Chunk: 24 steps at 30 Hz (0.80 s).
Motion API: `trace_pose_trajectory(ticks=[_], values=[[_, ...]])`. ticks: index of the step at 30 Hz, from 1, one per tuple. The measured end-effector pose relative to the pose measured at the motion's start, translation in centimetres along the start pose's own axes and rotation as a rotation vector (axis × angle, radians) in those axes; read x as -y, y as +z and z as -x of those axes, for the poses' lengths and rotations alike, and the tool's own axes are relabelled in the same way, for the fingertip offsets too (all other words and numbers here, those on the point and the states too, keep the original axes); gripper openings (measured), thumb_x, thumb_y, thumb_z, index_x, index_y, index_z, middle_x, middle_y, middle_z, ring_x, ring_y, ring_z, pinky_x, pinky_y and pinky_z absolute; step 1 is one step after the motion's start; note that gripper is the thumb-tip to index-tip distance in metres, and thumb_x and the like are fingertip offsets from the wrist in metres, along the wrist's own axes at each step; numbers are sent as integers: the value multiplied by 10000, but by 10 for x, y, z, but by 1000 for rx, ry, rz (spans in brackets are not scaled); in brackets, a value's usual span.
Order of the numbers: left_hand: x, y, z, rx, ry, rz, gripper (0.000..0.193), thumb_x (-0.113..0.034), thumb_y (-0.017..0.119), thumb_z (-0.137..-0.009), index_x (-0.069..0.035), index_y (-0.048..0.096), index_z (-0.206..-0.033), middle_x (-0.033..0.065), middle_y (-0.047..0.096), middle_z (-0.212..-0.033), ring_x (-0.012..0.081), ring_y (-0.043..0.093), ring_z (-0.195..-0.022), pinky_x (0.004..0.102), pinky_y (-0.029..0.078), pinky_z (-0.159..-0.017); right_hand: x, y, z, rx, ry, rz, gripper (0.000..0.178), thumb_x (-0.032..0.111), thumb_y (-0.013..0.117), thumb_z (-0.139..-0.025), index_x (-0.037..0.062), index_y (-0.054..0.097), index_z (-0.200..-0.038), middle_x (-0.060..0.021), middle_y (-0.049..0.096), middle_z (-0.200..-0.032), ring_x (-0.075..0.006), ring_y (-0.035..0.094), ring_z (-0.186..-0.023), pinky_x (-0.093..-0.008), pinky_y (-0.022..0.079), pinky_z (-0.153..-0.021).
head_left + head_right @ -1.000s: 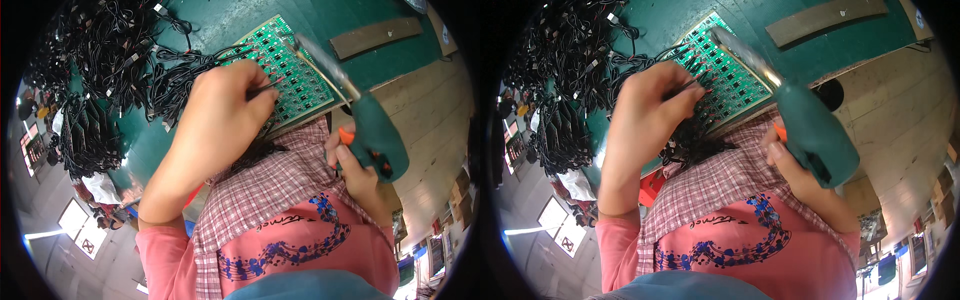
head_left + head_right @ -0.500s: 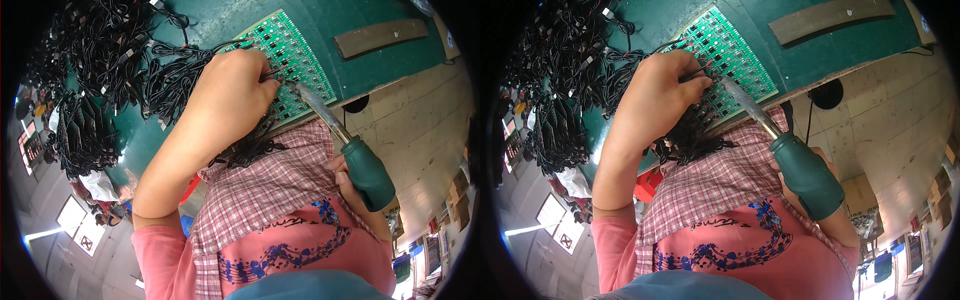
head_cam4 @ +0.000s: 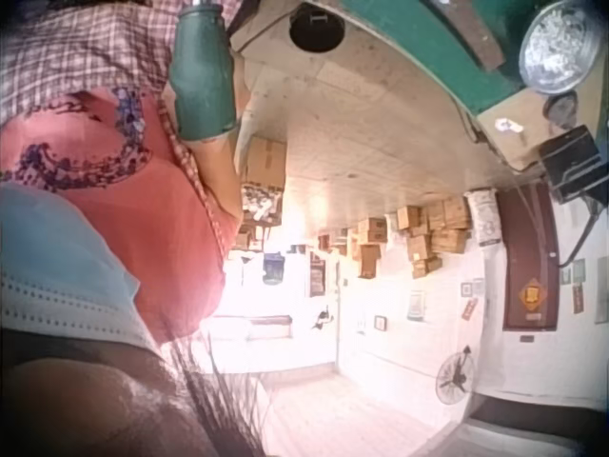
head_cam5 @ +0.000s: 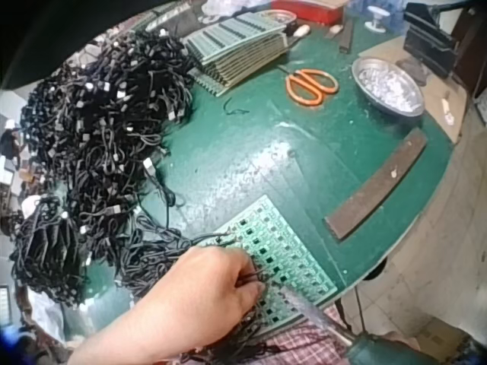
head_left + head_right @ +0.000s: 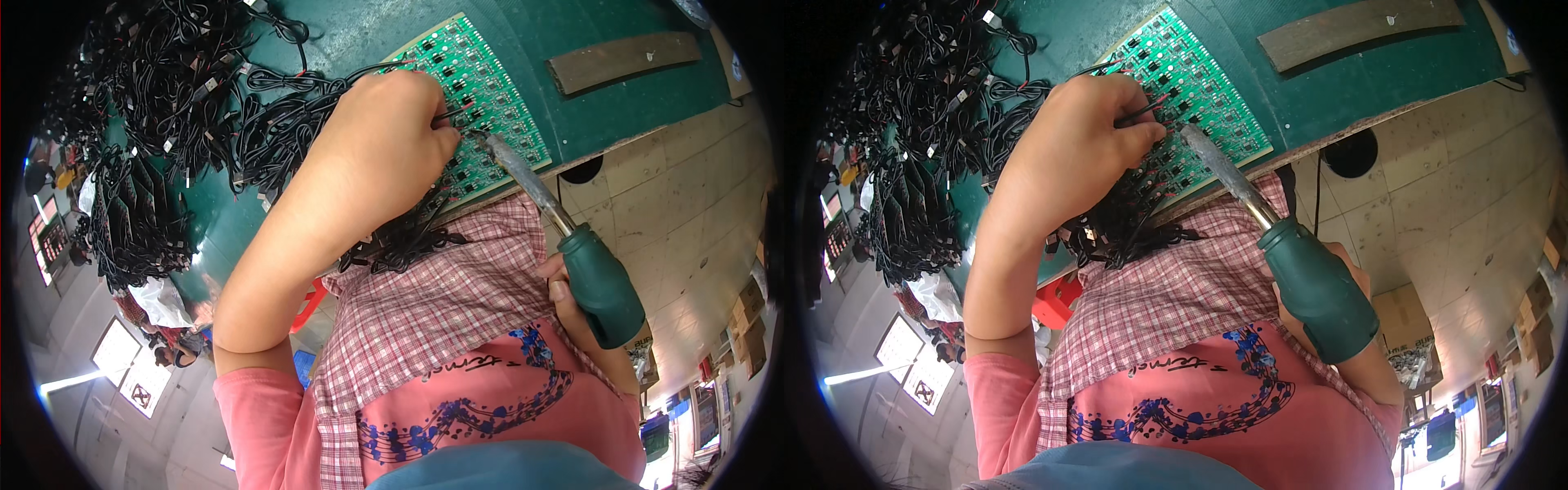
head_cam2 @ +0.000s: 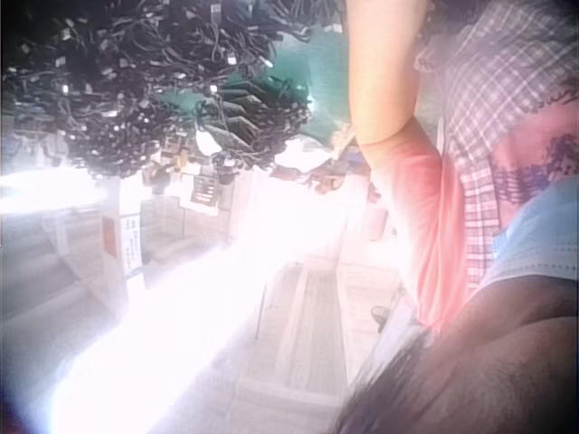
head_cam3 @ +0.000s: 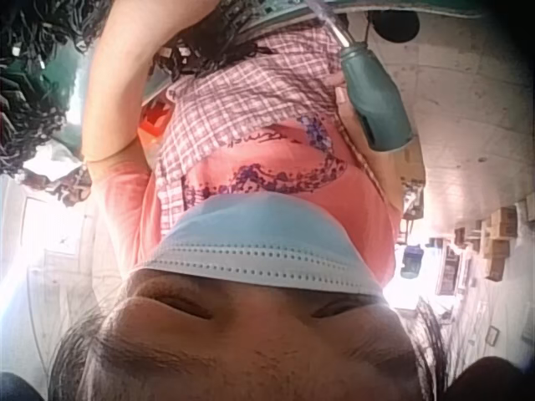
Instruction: The person positions wires from USB cables onto a circuit board and solders them to the board using a soldering iron.
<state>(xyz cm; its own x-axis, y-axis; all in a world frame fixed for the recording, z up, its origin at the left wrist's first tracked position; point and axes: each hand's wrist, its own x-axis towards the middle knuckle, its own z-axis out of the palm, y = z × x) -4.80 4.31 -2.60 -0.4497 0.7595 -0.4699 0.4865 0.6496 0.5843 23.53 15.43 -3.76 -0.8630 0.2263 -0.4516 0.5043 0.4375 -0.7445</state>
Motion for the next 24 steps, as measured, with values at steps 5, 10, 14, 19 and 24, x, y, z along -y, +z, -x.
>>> trace_pose_trajectory(ticks=[5,10,14,19,24], values=[[1,1,0,-20,18,-17,215,-123,702,-775,75,657,-844,217,598,-653,316,604,-601,394,478,-611,5,-2,-3,47,29,10,129,47,567,-898,7,602,-1015,-28,587,-842,-98,525,-746,-252,435,-694],[1,1,0,-30,23,-38,218,-122,692,-771,79,658,-849,234,609,-682,340,624,-635,405,486,-630,-1,5,-4,-1,18,75,140,10,557,-877,6,597,-1011,-41,598,-864,-100,527,-742,-256,442,-684],[1,2,-1,-23,13,-33,224,-124,693,-769,81,657,-852,241,613,-694,346,629,-649,408,487,-638,3,3,-2,-43,74,-230,150,-8,551,-867,1,573,-1014,-50,609,-904,-104,528,-745,-251,448,-686],[-2,1,1,-30,-30,-37,231,-124,696,-768,84,659,-862,240,616,-696,341,627,-650,405,487,-644,5,-1,-2,-10,39,-141,121,39,559,-903,1,563,-1019,-45,605,-914,-94,516,-746,-250,445,-688],[-1,2,1,-35,-11,-16,227,-122,695,-771,82,656,-861,231,613,-691,324,618,-640,400,483,-638,0,0,1,-11,23,-147,145,78,570,-912,4,570,-1037,-41,603,-909,-88,515,-752,-250,440,-695]])
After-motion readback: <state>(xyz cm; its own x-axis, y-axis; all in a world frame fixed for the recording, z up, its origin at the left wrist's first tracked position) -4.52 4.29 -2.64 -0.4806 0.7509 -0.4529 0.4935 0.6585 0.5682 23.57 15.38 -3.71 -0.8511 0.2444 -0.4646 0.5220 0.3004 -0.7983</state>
